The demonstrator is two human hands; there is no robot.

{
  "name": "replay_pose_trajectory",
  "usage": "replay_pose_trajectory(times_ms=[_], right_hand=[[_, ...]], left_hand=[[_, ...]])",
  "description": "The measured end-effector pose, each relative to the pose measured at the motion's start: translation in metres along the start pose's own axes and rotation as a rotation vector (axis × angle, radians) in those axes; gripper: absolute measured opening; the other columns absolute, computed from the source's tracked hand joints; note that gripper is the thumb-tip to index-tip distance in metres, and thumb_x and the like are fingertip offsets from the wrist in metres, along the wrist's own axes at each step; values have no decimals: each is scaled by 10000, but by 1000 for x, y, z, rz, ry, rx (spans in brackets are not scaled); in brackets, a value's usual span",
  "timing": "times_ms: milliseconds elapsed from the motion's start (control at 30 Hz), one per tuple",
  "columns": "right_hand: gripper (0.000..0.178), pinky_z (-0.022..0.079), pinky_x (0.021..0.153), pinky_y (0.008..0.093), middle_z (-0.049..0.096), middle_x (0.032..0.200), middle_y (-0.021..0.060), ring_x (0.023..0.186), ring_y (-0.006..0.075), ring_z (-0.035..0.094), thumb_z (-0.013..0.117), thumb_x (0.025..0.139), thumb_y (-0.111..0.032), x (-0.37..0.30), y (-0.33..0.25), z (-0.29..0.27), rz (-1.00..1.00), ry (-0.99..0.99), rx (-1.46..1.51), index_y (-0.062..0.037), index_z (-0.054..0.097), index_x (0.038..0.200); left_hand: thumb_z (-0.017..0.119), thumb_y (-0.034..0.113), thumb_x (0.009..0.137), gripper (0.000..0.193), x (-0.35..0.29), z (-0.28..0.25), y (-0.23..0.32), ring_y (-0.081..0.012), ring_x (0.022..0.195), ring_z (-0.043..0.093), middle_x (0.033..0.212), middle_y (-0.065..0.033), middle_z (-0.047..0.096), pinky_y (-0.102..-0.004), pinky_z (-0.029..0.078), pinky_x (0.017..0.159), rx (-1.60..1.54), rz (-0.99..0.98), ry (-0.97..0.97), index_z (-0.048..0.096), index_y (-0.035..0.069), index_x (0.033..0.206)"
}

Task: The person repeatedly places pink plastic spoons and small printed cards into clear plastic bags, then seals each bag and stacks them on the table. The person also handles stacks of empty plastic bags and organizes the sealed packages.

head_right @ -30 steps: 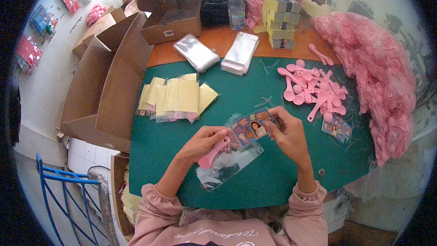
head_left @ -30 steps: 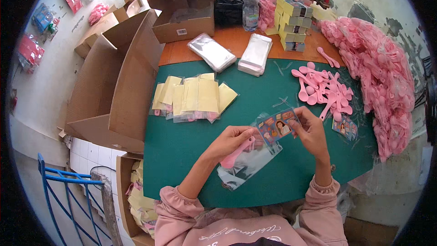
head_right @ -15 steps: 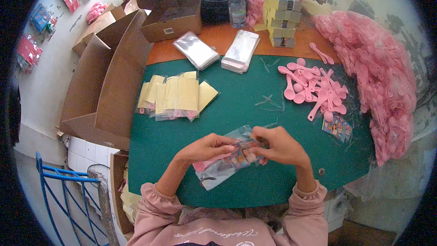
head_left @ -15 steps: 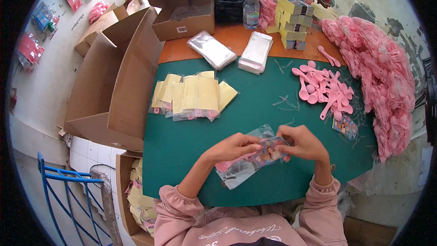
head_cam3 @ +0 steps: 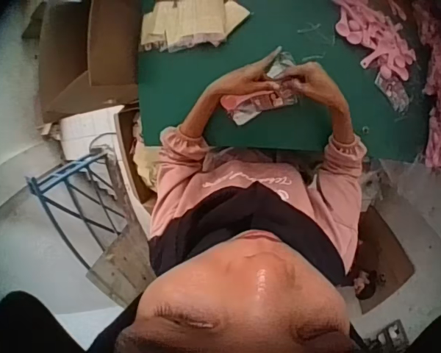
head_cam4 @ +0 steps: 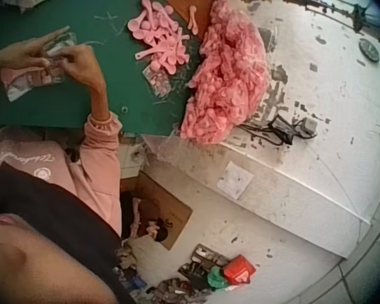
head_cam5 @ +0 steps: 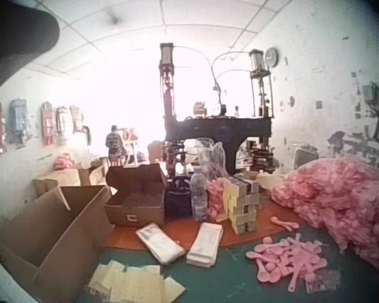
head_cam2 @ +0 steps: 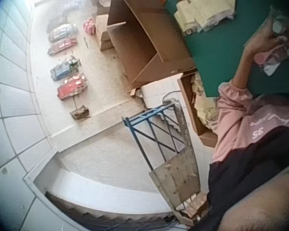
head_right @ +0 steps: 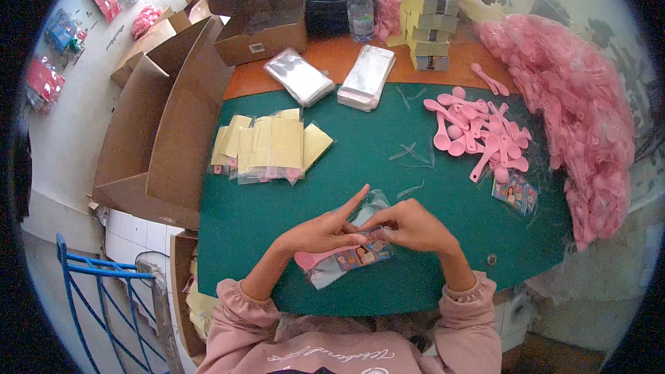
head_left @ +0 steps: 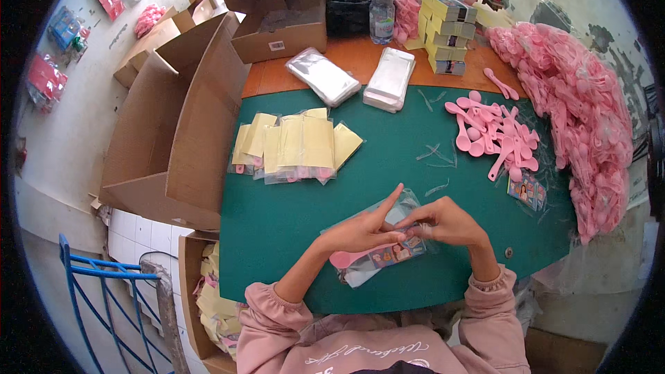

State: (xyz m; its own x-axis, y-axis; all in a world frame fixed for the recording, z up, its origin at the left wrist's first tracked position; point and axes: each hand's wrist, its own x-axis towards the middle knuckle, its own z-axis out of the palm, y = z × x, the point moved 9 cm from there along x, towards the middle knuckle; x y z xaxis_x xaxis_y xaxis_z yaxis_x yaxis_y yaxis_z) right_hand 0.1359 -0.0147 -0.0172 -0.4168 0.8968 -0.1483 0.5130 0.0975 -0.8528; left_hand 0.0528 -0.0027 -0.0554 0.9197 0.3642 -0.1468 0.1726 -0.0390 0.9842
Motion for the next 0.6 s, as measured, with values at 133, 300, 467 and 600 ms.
replay_pose_trajectory(times_ms=[133,300,467,600], right_hand=[[167,428,599,249,613,727,49,622,95,536,663,702,-89,-11,17,-34,68,228,65,-18,619,847],[130,393,570,199,567,712,2,658,51,489,683,710,-92,-17,20,-48,182,354,417,-3,592,738],[141,384,552,192,583,697,10,638,46,495,684,709,-104,-16,36,-37,226,292,458,-5,584,716],[207,400,540,217,588,698,29,628,64,504,669,749,-170,-13,39,-45,115,412,424,12,627,838]], left_hand=[[610,149,825,808,-6,-13,20,-93,748,554,894,-133,618,-243,454,658,203,-143,-102,52,110,1407],[653,69,767,793,-9,-46,15,-91,747,550,880,-101,613,-213,453,633,-197,31,137,159,107,1387],[652,37,750,793,-10,-43,15,-99,784,563,920,-112,606,-226,482,652,-291,15,94,174,103,1379],[650,36,749,773,-8,-46,8,-113,819,574,989,-139,588,-254,507,689,-326,11,91,198,109,1372]])
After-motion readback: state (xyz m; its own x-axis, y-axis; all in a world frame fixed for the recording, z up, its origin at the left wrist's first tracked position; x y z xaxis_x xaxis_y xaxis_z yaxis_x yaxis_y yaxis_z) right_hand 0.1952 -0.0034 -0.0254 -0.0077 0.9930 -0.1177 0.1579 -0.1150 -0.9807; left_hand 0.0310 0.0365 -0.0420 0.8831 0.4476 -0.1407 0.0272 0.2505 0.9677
